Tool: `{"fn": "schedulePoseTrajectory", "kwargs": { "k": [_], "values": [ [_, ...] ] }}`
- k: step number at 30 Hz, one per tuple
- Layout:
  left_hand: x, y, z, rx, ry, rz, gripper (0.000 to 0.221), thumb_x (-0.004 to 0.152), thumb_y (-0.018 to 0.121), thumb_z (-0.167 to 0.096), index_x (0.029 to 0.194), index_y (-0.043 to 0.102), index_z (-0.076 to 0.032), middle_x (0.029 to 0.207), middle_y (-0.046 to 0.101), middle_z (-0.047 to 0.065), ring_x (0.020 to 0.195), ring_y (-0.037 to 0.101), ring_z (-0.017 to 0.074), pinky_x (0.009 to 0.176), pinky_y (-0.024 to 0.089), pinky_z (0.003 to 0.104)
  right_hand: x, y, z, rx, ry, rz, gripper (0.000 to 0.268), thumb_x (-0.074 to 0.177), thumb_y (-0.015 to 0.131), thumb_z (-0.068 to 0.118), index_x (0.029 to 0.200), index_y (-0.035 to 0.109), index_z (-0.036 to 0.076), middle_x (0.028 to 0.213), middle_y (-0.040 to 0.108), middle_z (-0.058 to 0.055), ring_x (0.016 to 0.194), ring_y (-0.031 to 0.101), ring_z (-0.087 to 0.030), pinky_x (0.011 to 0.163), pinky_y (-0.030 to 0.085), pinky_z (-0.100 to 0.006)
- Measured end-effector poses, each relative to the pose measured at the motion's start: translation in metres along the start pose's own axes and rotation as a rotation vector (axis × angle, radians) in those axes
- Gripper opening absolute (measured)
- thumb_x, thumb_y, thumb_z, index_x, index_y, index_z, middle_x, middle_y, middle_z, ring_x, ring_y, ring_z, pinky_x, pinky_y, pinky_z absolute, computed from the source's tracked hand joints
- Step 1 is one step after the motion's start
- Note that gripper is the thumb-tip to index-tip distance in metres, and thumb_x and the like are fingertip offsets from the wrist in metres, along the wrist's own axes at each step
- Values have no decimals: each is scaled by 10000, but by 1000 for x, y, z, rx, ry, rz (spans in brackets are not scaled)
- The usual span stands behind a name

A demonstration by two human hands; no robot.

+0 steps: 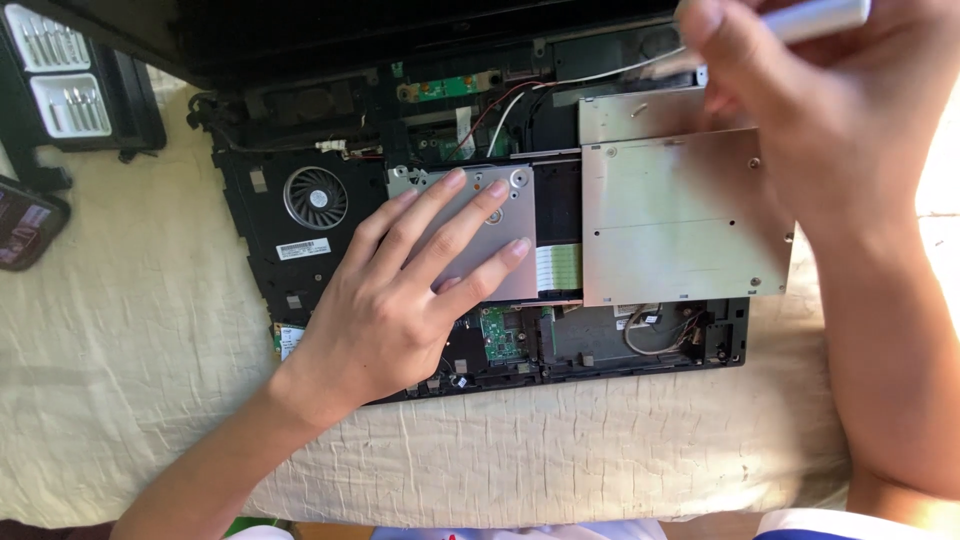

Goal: Disassembling internal components of a laptop, specifically removing the optical drive and its metal cover using a small tool.

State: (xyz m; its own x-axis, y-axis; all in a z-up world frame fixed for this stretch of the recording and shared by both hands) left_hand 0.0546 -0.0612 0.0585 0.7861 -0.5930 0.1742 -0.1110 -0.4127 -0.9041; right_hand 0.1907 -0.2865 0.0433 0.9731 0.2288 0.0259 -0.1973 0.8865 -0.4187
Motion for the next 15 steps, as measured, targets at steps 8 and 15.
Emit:
{"fn": "schedulePoseTrajectory", "kwargs": {
  "k": [8,15],
  "values": [
    [-2,1,2,-16,-18,14,466,998,472,54,1386,651,-133,1582,429,166,1466,447,398,1170,417,526,-14,57,67,-64,-56,208,260,1095,813,-5,920,641,-89,772,666,-136,698,638,-150,632,515,-232],
    [1,-1,3,-6,-22,3,422,1027,485,14,1366,677,-149,1576,456,139,1450,456,364,1132,412,489,-16,62,63,-129,-64,205,255,1082,829,74,918,674,-47,778,694,-105,711,639,-123,599,461,-211]
  ]
}}
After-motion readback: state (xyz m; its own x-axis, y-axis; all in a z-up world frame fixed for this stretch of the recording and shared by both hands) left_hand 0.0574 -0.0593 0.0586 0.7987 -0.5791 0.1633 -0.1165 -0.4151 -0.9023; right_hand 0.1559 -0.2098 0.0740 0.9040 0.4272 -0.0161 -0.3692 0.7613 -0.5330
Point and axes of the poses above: each hand's wrist, its own x-axis towards the middle knuckle, its own y-axis out of the palm, z = x × y, the point moved 8 cm from there along x, towards the middle knuckle
